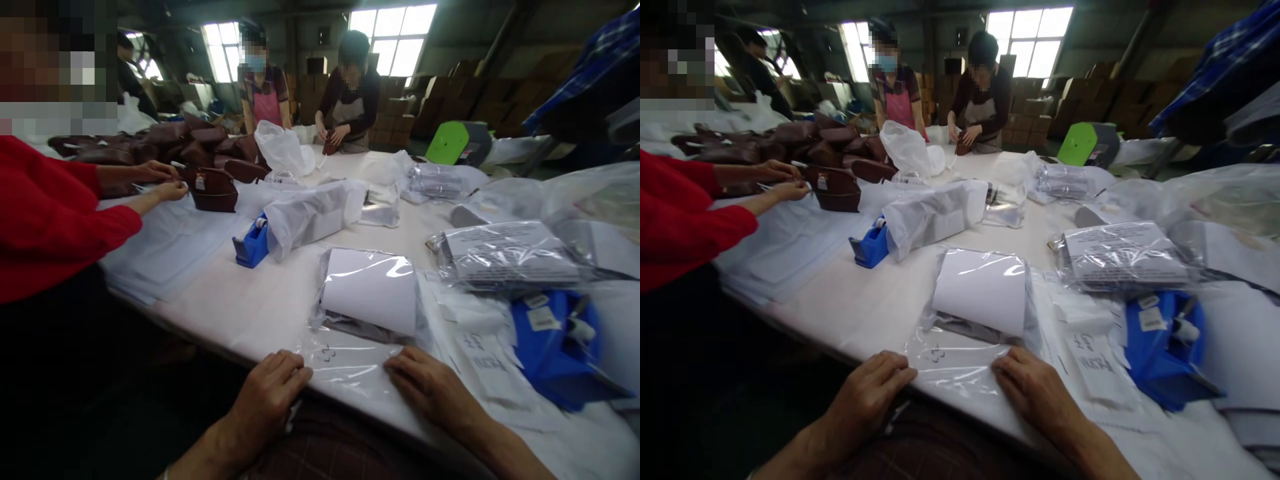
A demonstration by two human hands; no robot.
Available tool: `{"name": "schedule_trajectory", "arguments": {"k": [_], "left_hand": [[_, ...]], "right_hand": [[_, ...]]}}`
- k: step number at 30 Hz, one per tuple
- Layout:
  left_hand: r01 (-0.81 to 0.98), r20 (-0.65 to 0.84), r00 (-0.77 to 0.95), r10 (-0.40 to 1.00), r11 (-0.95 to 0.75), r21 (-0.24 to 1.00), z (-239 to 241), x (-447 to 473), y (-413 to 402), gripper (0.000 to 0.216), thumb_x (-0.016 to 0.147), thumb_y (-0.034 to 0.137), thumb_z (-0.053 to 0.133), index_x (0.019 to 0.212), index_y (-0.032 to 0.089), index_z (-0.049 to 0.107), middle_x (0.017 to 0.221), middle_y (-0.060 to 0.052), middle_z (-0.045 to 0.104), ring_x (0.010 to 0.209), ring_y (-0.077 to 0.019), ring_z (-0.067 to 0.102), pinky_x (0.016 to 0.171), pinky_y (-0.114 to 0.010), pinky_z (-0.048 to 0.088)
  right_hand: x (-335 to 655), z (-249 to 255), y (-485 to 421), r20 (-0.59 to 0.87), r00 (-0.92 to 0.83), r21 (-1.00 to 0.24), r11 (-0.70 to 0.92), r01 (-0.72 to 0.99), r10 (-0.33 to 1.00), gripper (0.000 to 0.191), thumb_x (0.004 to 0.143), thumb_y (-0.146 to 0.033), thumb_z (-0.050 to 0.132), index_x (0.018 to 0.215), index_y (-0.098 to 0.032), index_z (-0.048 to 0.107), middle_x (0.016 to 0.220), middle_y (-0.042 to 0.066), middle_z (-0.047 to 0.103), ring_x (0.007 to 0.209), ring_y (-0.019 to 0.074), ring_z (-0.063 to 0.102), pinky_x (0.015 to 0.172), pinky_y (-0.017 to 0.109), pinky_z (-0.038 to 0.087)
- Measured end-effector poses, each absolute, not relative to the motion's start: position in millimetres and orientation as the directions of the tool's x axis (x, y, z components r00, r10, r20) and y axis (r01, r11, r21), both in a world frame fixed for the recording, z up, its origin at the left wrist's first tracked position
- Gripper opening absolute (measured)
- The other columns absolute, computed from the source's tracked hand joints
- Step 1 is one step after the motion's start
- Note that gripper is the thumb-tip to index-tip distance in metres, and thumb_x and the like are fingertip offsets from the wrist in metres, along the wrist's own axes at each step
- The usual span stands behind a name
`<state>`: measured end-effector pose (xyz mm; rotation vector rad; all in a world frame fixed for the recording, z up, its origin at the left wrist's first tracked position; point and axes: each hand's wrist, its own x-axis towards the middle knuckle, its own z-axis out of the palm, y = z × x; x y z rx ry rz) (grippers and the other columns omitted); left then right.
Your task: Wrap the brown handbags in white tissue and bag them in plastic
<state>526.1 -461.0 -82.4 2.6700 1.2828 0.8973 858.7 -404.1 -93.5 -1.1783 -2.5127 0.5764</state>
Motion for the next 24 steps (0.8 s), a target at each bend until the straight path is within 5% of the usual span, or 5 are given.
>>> {"name": "schedule_trajectory", "arguments": {"k": [4, 8, 14, 19, 24], "left_hand": [[0.735, 0.360, 0.355, 0.863, -0.495, 0.463, -76, 523, -461, 0.028, 0.085, 0.004, 0.046, 0.104, 0.020, 0.059, 0.100, -0.006, 0.062, 0.092, -0.0212, 0.058, 0.080, -0.034, 0.052], [0.840, 0.354, 0.243, 0.903, -0.378, 0.389, -84, 530, -458, 0.032, 0.077, 0.012, 0.063, 0.107, 0.020, 0.056, 0.107, -0.009, 0.059, 0.096, -0.0276, 0.056, 0.084, -0.045, 0.051], [0.774, 0.338, 0.109, 0.935, -0.293, 0.561, -86, 546, -454, 0.020, 0.082, 0.005, 0.046, 0.094, 0.020, 0.051, 0.091, -0.004, 0.055, 0.086, -0.0217, 0.055, 0.077, -0.037, 0.050], [0.619, 0.301, -0.049, 0.952, -0.208, 0.758, -78, 556, -451, 0.016, 0.083, 0.005, 0.046, 0.084, 0.020, 0.052, 0.084, -0.001, 0.052, 0.077, -0.0166, 0.053, 0.069, -0.029, 0.048], [0.697, 0.482, 0.140, 0.865, -0.432, 0.572, -93, 555, -454, 0.027, 0.088, 0.000, 0.037, 0.095, 0.019, 0.054, 0.089, -0.004, 0.053, 0.083, -0.0173, 0.054, 0.074, -0.029, 0.050]], "right_hand": [[864, -87, -405, 0.037, -0.589, -0.532, 0.515, 0.672, 0.807, 0.017, 0.095, -0.025, 0.052, 0.099, -0.027, 0.068, 0.093, 0.002, 0.067, 0.082, 0.0174, 0.066, 0.074, 0.029, 0.054], [835, -69, -413, 0.115, -0.627, -0.578, 0.565, 0.589, 0.771, 0.019, 0.098, -0.030, 0.050, 0.097, -0.026, 0.069, 0.085, 0.003, 0.067, 0.076, 0.0167, 0.066, 0.067, 0.028, 0.053], [763, -57, -425, 0.338, -0.718, -0.478, 0.768, 0.426, 0.608, 0.036, 0.090, -0.029, 0.062, 0.126, -0.025, 0.059, 0.118, 0.011, 0.066, 0.104, 0.0263, 0.061, 0.090, 0.043, 0.052], [747, -76, -421, 0.235, -0.741, -0.520, 0.726, 0.450, 0.629, 0.047, 0.083, -0.024, 0.068, 0.128, -0.024, 0.056, 0.118, 0.009, 0.066, 0.103, 0.0255, 0.061, 0.090, 0.041, 0.052], [760, -82, -417, 0.210, -0.738, -0.564, 0.696, 0.444, 0.641, 0.022, 0.090, -0.025, 0.061, 0.111, -0.025, 0.065, 0.091, 0.004, 0.070, 0.081, 0.0195, 0.066, 0.072, 0.030, 0.053]]}}
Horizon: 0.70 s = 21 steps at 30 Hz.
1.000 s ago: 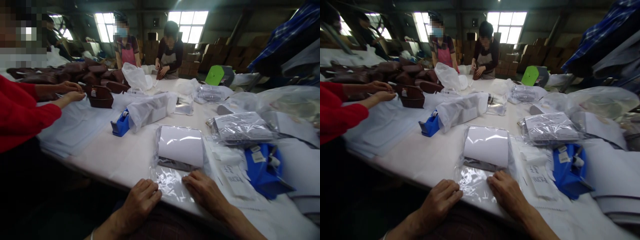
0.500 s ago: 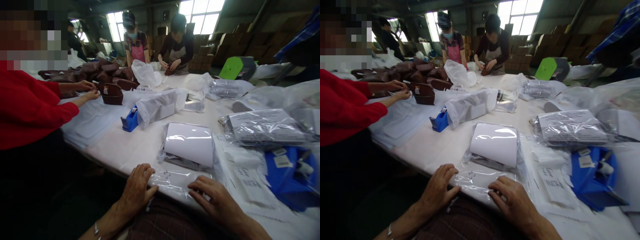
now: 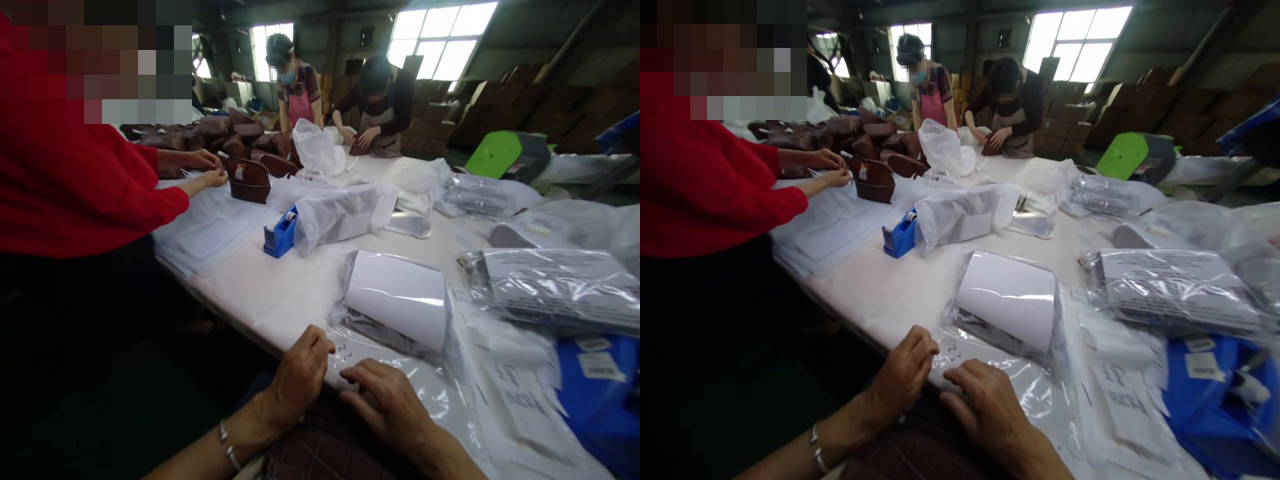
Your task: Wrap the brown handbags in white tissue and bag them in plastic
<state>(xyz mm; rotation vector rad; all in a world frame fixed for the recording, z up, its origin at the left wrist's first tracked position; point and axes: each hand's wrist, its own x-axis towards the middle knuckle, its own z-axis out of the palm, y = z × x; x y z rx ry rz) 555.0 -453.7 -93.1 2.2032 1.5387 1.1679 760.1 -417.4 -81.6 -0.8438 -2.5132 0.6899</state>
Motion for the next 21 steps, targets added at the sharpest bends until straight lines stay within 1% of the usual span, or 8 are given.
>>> {"name": "schedule_trajectory", "arguments": {"k": [3, 6, 9, 11, 13, 17, 19, 21], "left_hand": [[0.747, 0.474, 0.328, 0.817, -0.532, 0.399, -103, 549, -460, 0.027, 0.091, 0.002, 0.037, 0.105, 0.018, 0.054, 0.091, -0.005, 0.054, 0.082, -0.0176, 0.054, 0.070, -0.027, 0.050], [0.776, 0.405, 0.360, 0.841, -0.511, 0.370, -108, 543, -467, 0.019, 0.092, 0.005, 0.039, 0.098, 0.018, 0.052, 0.091, -0.004, 0.055, 0.080, -0.0171, 0.053, 0.068, -0.026, 0.050], [0.771, 0.307, 0.454, 0.837, -0.541, 0.336, -109, 534, -470, 0.016, 0.089, 0.004, 0.043, 0.090, 0.019, 0.049, 0.087, -0.002, 0.055, 0.075, -0.0159, 0.053, 0.064, -0.024, 0.047], [0.751, 0.207, 0.533, 0.820, -0.572, 0.331, -103, 526, -470, 0.011, 0.087, 0.009, 0.051, 0.088, 0.020, 0.049, 0.087, -0.001, 0.057, 0.072, -0.0151, 0.054, 0.062, -0.024, 0.046], [0.730, 0.132, 0.573, 0.809, -0.577, 0.368, -90, 517, -465, 0.009, 0.088, 0.019, 0.059, 0.085, 0.020, 0.051, 0.081, 0.001, 0.060, 0.068, -0.0140, 0.055, 0.060, -0.024, 0.044], [0.684, 0.278, 0.567, 0.776, -0.631, 0.367, -50, 518, -434, 0.012, 0.096, 0.030, 0.056, 0.091, 0.019, 0.057, 0.082, 0.000, 0.064, 0.074, -0.0148, 0.059, 0.067, -0.025, 0.045], [0.659, 0.373, 0.612, 0.697, -0.711, 0.246, -36, 527, -409, 0.012, 0.099, 0.023, 0.048, 0.102, 0.018, 0.059, 0.098, -0.005, 0.065, 0.088, -0.0179, 0.060, 0.080, -0.029, 0.047], [0.621, 0.353, 0.707, 0.613, -0.777, 0.103, -33, 537, -385, 0.020, 0.099, 0.014, 0.042, 0.107, 0.017, 0.060, 0.105, -0.007, 0.065, 0.093, -0.0195, 0.059, 0.085, -0.032, 0.047]], "right_hand": [[766, -85, -405, 0.318, -0.662, -0.531, 0.706, 0.469, 0.679, 0.026, 0.097, -0.026, 0.051, 0.120, -0.023, 0.063, 0.091, 0.006, 0.070, 0.079, 0.0185, 0.067, 0.072, 0.029, 0.053], [770, -96, -389, 0.330, -0.635, -0.434, 0.710, 0.554, 0.698, 0.032, 0.098, -0.026, 0.047, 0.127, -0.023, 0.060, 0.095, 0.007, 0.070, 0.083, 0.0197, 0.068, 0.072, 0.029, 0.054], [771, -110, -381, 0.299, -0.649, -0.343, 0.714, 0.611, 0.699, 0.034, 0.098, -0.026, 0.045, 0.127, -0.024, 0.061, 0.088, 0.005, 0.068, 0.076, 0.0183, 0.067, 0.067, 0.026, 0.053], [771, -112, -382, 0.300, -0.649, -0.349, 0.714, 0.607, 0.699, 0.035, 0.097, -0.024, 0.044, 0.128, -0.025, 0.061, 0.085, 0.005, 0.066, 0.074, 0.0183, 0.067, 0.066, 0.026, 0.054], [770, -105, -384, 0.262, -0.662, -0.435, 0.698, 0.569, 0.702, 0.034, 0.096, -0.024, 0.046, 0.125, -0.026, 0.064, 0.087, 0.006, 0.068, 0.074, 0.0190, 0.068, 0.066, 0.028, 0.055], [777, -74, -383, 0.194, -0.718, -0.606, 0.657, 0.449, 0.669, 0.025, 0.097, -0.028, 0.050, 0.111, -0.027, 0.071, 0.088, 0.005, 0.071, 0.077, 0.0189, 0.069, 0.070, 0.028, 0.056], [789, -59, -377, 0.274, -0.689, -0.544, 0.699, 0.465, 0.671, 0.026, 0.097, -0.026, 0.049, 0.112, -0.025, 0.070, 0.088, 0.007, 0.071, 0.077, 0.0187, 0.067, 0.070, 0.028, 0.054], [811, -51, -370, 0.333, -0.670, -0.398, 0.743, 0.538, 0.663, 0.027, 0.097, -0.023, 0.047, 0.112, -0.024, 0.069, 0.087, 0.007, 0.069, 0.075, 0.0180, 0.065, 0.067, 0.028, 0.052]]}}
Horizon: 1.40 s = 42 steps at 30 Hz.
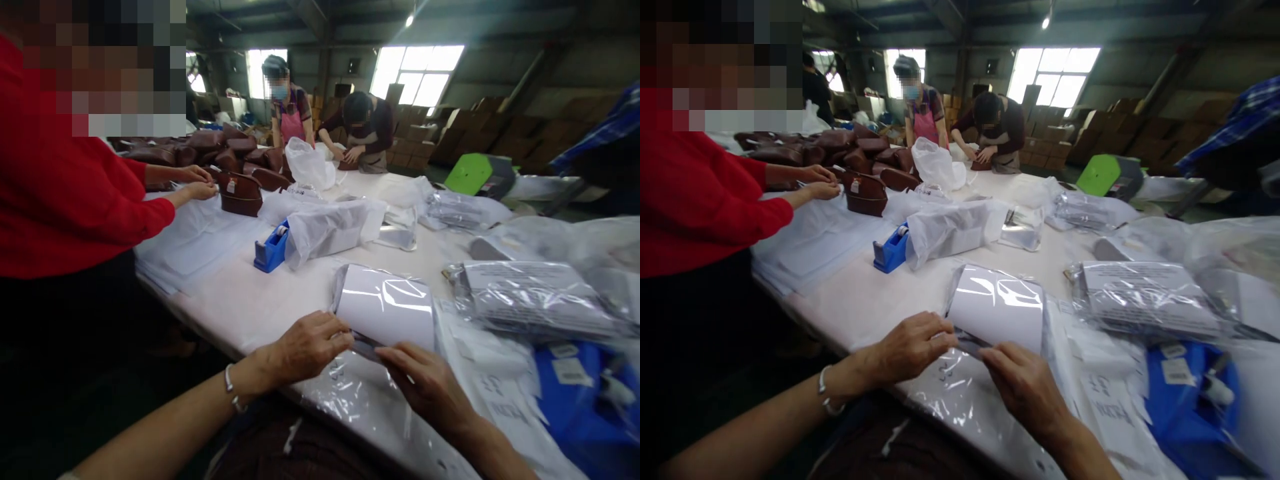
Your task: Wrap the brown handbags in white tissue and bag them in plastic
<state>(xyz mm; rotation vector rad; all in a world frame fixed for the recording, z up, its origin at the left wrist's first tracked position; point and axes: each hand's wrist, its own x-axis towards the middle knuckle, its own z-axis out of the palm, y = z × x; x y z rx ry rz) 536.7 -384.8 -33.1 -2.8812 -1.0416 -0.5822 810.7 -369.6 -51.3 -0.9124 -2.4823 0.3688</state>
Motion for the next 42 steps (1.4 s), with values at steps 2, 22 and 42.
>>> {"name": "schedule_trajectory", "arguments": {"k": [2, 22, 42], "left_hand": [[0.555, 0.223, 0.809, 0.544, -0.832, 0.015, -39, 541, -367, 0.022, 0.098, 0.009, 0.042, 0.102, 0.017, 0.062, 0.099, -0.007, 0.065, 0.087, -0.0197, 0.059, 0.080, -0.032, 0.048], [0.384, 0.406, 0.771, 0.491, -0.867, 0.317, -76, 504, -372, 0.025, 0.099, 0.016, 0.041, 0.114, 0.018, 0.061, 0.104, -0.009, 0.073, 0.100, -0.0219, 0.067, 0.092, -0.036, 0.052], [0.454, 0.319, -0.227, 0.920, -0.190, 0.870, -74, 562, -335, 0.031, 0.101, 0.038, 0.037, 0.086, 0.021, 0.059, 0.056, 0.005, 0.050, 0.051, -0.0122, 0.054, 0.054, -0.022, 0.044]], "right_hand": [[842, -51, -365, 0.314, -0.709, -0.239, 0.775, 0.585, 0.632, 0.028, 0.098, -0.019, 0.044, 0.104, -0.022, 0.071, 0.081, 0.006, 0.068, 0.071, 0.0171, 0.062, 0.063, 0.028, 0.050], [948, -83, -382, 0.443, -0.672, -0.217, 0.799, 0.561, 0.593, 0.027, 0.092, -0.026, 0.059, 0.117, -0.027, 0.069, 0.114, 0.003, 0.073, 0.116, 0.0220, 0.064, 0.096, 0.029, 0.054], [864, -80, -370, 0.155, 0.499, -0.900, -0.086, 0.427, 0.852, 0.050, 0.087, -0.061, 0.054, 0.105, -0.018, 0.071, 0.061, 0.000, 0.065, 0.055, 0.0149, 0.060, 0.054, 0.024, 0.049]]}}
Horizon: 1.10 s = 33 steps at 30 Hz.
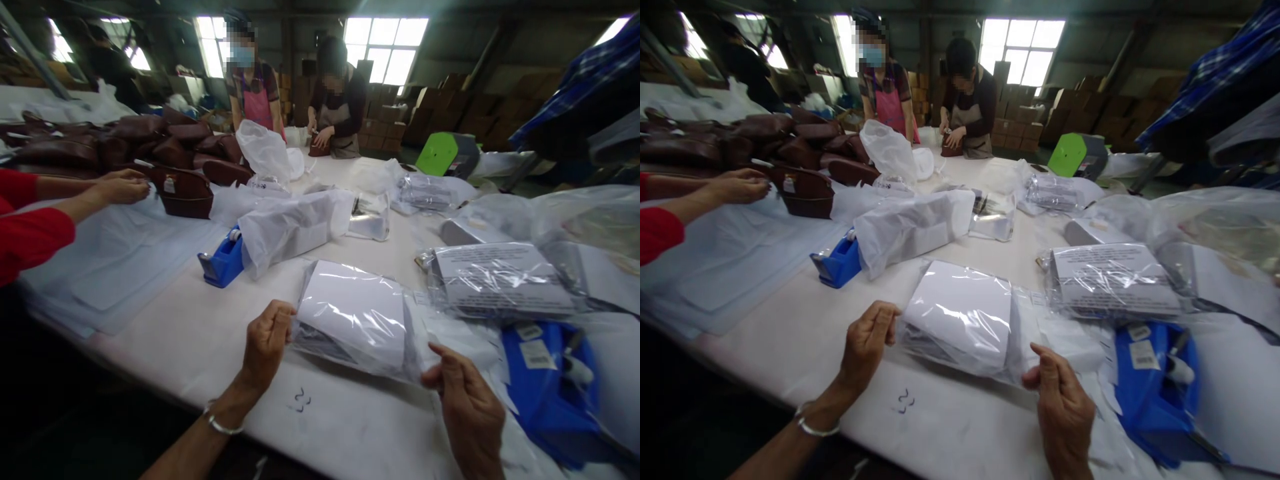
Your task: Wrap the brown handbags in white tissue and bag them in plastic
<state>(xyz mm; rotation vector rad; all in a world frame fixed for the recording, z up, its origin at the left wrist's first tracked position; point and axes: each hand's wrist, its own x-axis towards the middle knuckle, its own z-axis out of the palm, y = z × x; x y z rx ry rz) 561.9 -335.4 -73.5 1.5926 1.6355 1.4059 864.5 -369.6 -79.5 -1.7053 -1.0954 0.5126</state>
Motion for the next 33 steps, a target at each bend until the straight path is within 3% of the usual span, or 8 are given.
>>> {"name": "schedule_trajectory", "arguments": {"k": [6, 13, 21, 24, 26, 29, 31, 33], "left_hand": [[0.775, 0.157, -0.199, 0.967, 0.058, 0.629, -90, 559, -294, 0.024, 0.096, 0.031, 0.037, 0.079, 0.023, 0.052, 0.059, 0.001, 0.052, 0.055, -0.0171, 0.054, 0.055, -0.025, 0.034], [0.801, 0.130, -0.149, 0.980, 0.043, 0.597, -88, 555, -287, 0.029, 0.101, 0.034, 0.028, 0.082, 0.023, 0.047, 0.072, 0.000, 0.059, 0.067, -0.0167, 0.057, 0.065, -0.025, 0.037], [0.828, 0.134, -0.176, 0.975, 0.073, 0.556, -101, 558, -271, 0.022, 0.094, 0.036, 0.052, 0.077, 0.023, 0.055, 0.066, 0.001, 0.062, 0.060, -0.0178, 0.058, 0.055, -0.025, 0.030], [0.818, 0.255, -0.201, 0.946, 0.019, 0.575, -94, 549, -271, 0.023, 0.097, 0.041, 0.047, 0.091, 0.022, 0.057, 0.082, -0.003, 0.066, 0.072, -0.0200, 0.063, 0.060, -0.027, 0.042], [0.815, 0.373, -0.206, 0.904, -0.052, 0.577, -85, 546, -276, 0.029, 0.100, 0.041, 0.037, 0.107, 0.019, 0.056, 0.105, -0.010, 0.066, 0.095, -0.0232, 0.064, 0.077, -0.034, 0.048], [0.813, 0.558, 0.123, 0.821, -0.406, 0.418, -66, 555, -287, 0.035, 0.099, 0.044, 0.044, 0.123, 0.020, 0.053, 0.127, -0.012, 0.059, 0.126, -0.0269, 0.049, 0.104, -0.042, 0.038], [0.734, 0.547, 0.416, 0.727, -0.623, 0.270, -56, 568, -291, 0.038, 0.093, 0.044, 0.058, 0.124, 0.022, 0.055, 0.124, -0.010, 0.062, 0.125, -0.0282, 0.049, 0.106, -0.044, 0.036], [0.706, 0.460, 0.526, 0.715, -0.669, 0.232, -48, 581, -290, 0.037, 0.088, 0.042, 0.068, 0.116, 0.021, 0.059, 0.111, -0.008, 0.065, 0.112, -0.0275, 0.056, 0.098, -0.043, 0.040]], "right_hand": [[854, -111, -351, 0.105, 0.445, -0.821, -0.175, 0.543, 0.889, 0.052, 0.082, -0.063, 0.049, 0.094, -0.019, 0.072, 0.056, -0.001, 0.061, 0.048, 0.0165, 0.059, 0.051, 0.026, 0.044], [854, -105, -347, 0.026, 0.434, -0.764, -0.262, 0.589, 0.901, 0.047, 0.082, -0.062, 0.047, 0.089, -0.023, 0.072, 0.056, -0.001, 0.062, 0.053, 0.0184, 0.060, 0.055, 0.026, 0.044], [851, -100, -344, -0.052, 0.393, -0.791, -0.278, 0.545, 0.918, 0.045, 0.086, -0.062, 0.047, 0.086, -0.022, 0.069, 0.050, -0.004, 0.056, 0.048, 0.0169, 0.057, 0.051, 0.025, 0.042], [852, -99, -344, -0.047, 0.361, -0.790, -0.257, 0.557, 0.931, 0.045, 0.089, -0.061, 0.046, 0.085, -0.022, 0.069, 0.050, -0.004, 0.056, 0.049, 0.0165, 0.056, 0.052, 0.025, 0.042], [852, -99, -343, -0.030, 0.353, -0.787, -0.240, 0.568, 0.935, 0.046, 0.090, -0.060, 0.045, 0.083, -0.022, 0.069, 0.050, -0.003, 0.057, 0.050, 0.0165, 0.056, 0.052, 0.025, 0.041], [852, -101, -342, 0.010, 0.350, -0.785, -0.209, 0.583, 0.937, 0.046, 0.090, -0.059, 0.045, 0.081, -0.021, 0.069, 0.050, -0.002, 0.057, 0.050, 0.0169, 0.055, 0.051, 0.026, 0.040], [852, -101, -342, 0.024, 0.346, -0.788, -0.195, 0.584, 0.938, 0.047, 0.090, -0.059, 0.045, 0.080, -0.021, 0.069, 0.051, -0.002, 0.057, 0.052, 0.0168, 0.055, 0.052, 0.026, 0.040], [851, -101, -343, 0.023, 0.340, -0.795, -0.189, 0.576, 0.940, 0.047, 0.090, -0.059, 0.044, 0.077, -0.021, 0.067, 0.050, -0.003, 0.056, 0.052, 0.0164, 0.054, 0.053, 0.026, 0.040]]}}
